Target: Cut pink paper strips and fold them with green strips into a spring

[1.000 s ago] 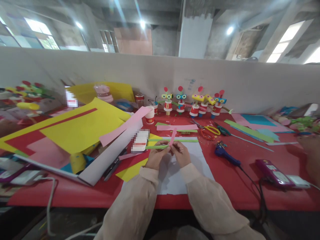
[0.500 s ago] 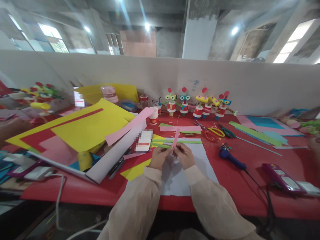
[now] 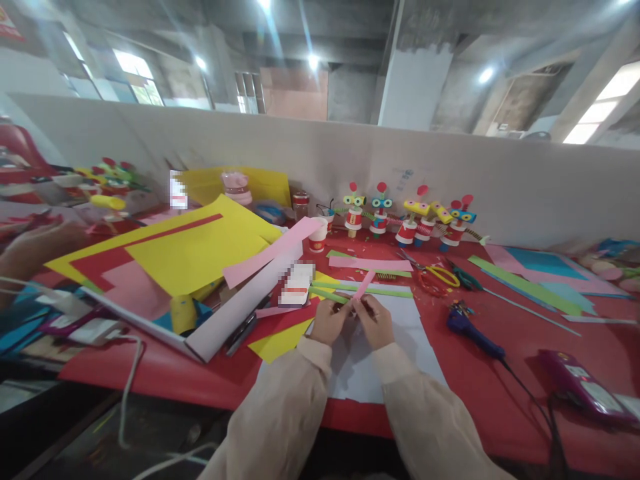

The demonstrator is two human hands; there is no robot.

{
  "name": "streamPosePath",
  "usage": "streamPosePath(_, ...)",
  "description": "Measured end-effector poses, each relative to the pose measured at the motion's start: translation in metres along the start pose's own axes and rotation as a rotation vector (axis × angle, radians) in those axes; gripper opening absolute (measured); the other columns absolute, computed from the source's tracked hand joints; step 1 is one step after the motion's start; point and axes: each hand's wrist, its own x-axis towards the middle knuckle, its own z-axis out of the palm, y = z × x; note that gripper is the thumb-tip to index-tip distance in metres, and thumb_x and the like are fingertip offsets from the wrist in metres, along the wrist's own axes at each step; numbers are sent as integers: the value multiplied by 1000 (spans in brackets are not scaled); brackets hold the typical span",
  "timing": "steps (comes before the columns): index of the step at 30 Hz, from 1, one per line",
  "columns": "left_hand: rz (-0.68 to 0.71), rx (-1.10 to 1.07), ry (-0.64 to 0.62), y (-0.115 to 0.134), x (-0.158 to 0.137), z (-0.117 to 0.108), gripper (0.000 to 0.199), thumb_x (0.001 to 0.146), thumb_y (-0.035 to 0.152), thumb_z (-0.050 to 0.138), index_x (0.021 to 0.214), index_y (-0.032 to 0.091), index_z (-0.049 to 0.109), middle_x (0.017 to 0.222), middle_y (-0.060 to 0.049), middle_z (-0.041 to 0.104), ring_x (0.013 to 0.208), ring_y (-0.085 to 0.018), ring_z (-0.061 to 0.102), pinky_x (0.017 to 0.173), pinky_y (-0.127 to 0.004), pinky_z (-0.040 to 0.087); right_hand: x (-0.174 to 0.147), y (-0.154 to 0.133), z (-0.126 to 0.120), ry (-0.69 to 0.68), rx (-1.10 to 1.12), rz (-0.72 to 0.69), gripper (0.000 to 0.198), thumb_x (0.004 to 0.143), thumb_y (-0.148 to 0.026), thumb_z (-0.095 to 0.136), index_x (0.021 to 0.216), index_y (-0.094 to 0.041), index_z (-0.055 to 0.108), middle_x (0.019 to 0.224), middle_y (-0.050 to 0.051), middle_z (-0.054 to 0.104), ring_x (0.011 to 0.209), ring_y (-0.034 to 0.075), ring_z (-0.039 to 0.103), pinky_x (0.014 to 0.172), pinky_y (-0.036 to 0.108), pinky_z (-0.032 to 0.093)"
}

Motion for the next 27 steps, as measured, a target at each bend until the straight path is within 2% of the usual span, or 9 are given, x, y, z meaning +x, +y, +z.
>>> streamPosePath(6, -80, -85, -48, 5, -4, 4, 16, 67, 32, 67, 62, 17, 62, 54, 0, 58, 50, -15, 55, 53, -26, 42, 4, 2, -1, 84, 209, 99, 24, 71, -43, 62, 72, -19, 64, 56, -2, 57, 45, 11, 45, 43, 24, 36)
streamPosePath(9, -94, -69, -22, 2, -3, 4, 14, 66, 29, 68, 63, 17, 61, 56, 0, 58, 48, -15, 56, 51, -26, 42, 5, 2, -2, 103, 264, 113, 27, 72, -46, 61, 67, -19, 61, 54, -2, 54, 44, 10, 43, 41, 23, 34)
streamPosePath(15, -45, 22, 35, 1, -2, 0, 11, 62, 26, 71, 63, 17, 64, 50, 1, 58, 45, -13, 53, 50, -25, 39, 4, 1, -1, -27, 184, 84, 27, 69, -46, 65, 67, -19, 63, 55, -1, 56, 48, 11, 46, 46, 24, 39)
streamPosePath(20, -135, -149, 3, 4, -2, -2, 19, 63, 33, 71, 60, 15, 66, 45, 1, 55, 44, -10, 45, 47, -23, 33, 6, 3, -2, 111, 295, 127, 33, 74, -50, 57, 70, -18, 61, 50, -3, 52, 42, 9, 43, 40, 23, 32)
streamPosePath(23, -204, -273, 16, 0, 0, -3, 26, 62, 38, 72, 58, 13, 66, 42, 1, 52, 42, -8, 41, 46, -23, 30, 4, 1, -2, 7, 299, 72, 30, 74, -47, 60, 83, -19, 62, 55, -3, 55, 44, 10, 46, 42, 23, 37)
streamPosePath(27, -247, -466, 15, -6, 2, -1, 29, 54, 37, 78, 55, 13, 61, 46, 3, 48, 44, -7, 41, 46, -23, 34, 0, -2, 1, -103, 210, -2, 34, 69, -40, 67, 97, -21, 60, 61, -3, 56, 52, 12, 52, 48, 25, 44)
